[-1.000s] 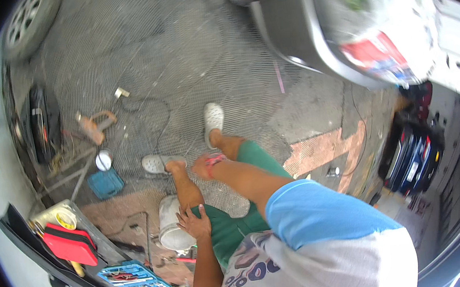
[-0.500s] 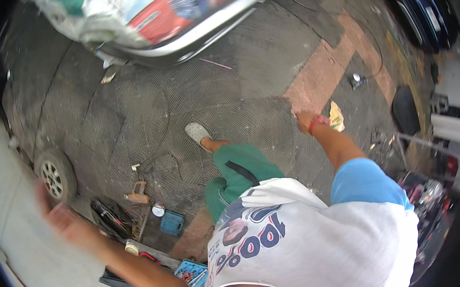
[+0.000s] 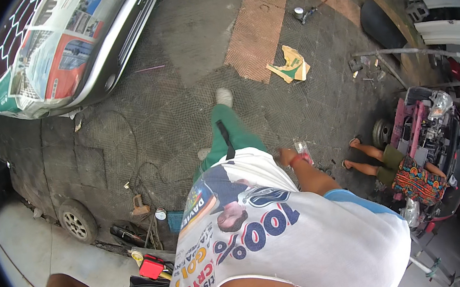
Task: The person wipes a car bumper with a cloth, then uses a spray gun to apply paint to the bumper. The person moves around the bumper to cover different areas and later walks through the garage.
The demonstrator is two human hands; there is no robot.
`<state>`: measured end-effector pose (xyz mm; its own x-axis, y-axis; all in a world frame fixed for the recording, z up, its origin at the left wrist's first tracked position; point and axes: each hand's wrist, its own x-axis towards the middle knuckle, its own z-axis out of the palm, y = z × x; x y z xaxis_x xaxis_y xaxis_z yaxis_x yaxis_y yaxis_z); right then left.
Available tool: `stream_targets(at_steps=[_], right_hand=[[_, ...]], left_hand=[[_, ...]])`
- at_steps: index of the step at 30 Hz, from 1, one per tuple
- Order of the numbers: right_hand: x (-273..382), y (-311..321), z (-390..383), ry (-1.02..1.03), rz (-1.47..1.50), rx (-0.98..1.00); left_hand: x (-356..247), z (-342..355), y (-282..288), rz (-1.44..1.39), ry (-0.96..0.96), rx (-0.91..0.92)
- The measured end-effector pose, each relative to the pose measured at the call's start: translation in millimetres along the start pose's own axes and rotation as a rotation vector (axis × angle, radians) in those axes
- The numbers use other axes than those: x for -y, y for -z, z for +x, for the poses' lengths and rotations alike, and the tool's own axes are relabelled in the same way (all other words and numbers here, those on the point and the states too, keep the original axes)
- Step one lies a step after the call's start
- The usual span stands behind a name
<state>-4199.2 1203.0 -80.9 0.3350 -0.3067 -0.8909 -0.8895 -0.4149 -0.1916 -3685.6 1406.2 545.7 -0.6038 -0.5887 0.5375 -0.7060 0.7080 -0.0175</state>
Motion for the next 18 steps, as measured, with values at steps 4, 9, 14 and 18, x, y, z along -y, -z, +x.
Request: stream_targets(at_steps=[4, 9, 14, 18], right_hand=[[22.9, 151.8, 23.4, 0.088, 0.259, -0.383], [-3.8, 305.4, 30.6, 0.157, 0.345, -0.471], [-99.1, 377.9, 18.3, 0.044, 0.372, -0.553], [-156.1, 416.2, 33.1, -0.016, 0.362, -0.580]], left_hand=[[52.9, 67.7, -32.9, -0.035, -0.032, 0.000], [131.7, 152.0, -84.1, -0.018, -0.050, 0.035], [217.1, 217.0, -144.6, -0.045, -0.070, 0.016], [277.9, 267.2, -185.2, -0.032, -0.097, 0.034]])
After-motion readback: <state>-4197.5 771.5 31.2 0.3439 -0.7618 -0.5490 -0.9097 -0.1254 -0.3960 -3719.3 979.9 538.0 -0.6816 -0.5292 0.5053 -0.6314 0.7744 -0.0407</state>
